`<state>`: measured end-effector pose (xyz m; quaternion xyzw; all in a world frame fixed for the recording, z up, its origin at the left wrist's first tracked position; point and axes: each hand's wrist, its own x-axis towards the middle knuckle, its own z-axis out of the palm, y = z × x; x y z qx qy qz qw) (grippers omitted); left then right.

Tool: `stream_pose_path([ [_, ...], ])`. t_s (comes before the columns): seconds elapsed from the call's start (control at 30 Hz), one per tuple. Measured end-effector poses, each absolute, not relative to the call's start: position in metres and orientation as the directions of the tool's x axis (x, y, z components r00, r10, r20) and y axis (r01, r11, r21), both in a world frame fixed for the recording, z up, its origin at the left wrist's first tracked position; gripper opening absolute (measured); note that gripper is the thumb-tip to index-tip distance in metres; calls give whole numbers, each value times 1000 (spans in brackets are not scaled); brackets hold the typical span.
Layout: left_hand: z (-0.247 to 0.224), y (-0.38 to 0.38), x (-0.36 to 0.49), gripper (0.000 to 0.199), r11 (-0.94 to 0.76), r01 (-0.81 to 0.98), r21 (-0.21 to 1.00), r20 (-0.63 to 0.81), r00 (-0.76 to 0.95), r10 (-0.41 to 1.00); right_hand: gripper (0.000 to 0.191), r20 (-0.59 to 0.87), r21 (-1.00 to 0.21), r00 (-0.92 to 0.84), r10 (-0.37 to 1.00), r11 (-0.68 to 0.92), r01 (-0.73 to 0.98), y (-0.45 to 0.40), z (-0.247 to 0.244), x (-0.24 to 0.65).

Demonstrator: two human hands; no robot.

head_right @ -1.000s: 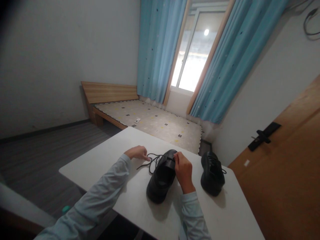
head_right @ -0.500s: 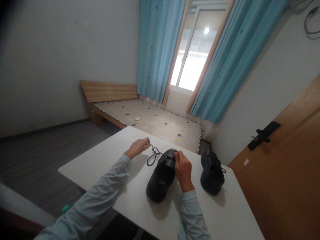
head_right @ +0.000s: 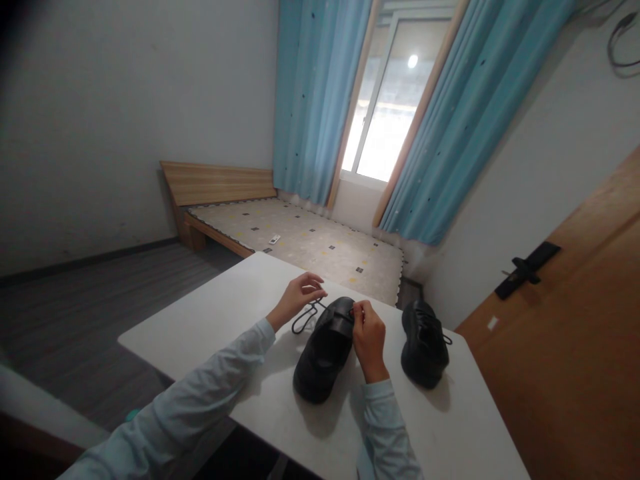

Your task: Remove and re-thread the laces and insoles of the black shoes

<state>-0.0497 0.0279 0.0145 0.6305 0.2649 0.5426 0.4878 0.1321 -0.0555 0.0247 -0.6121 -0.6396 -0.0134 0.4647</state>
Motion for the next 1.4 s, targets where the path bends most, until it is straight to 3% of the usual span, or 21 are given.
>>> stream_pose_path([
  [0.2, 15, 18, -41, 40, -258, -293, 920, 356, 354, 865, 34, 608, -580, 178, 774, 280, 765, -55, 23, 131],
  [0.5, 12, 9, -24, 39, -217, -316, 923, 352, 475, 806, 29, 606, -614, 165, 778, 326, 719, -56, 26, 128],
  [1.4, 6, 4, -18, 36, -360, -223, 906, 423, 476, 771, 26, 700, -450, 53, 712, 382, 807, -52, 21, 125],
])
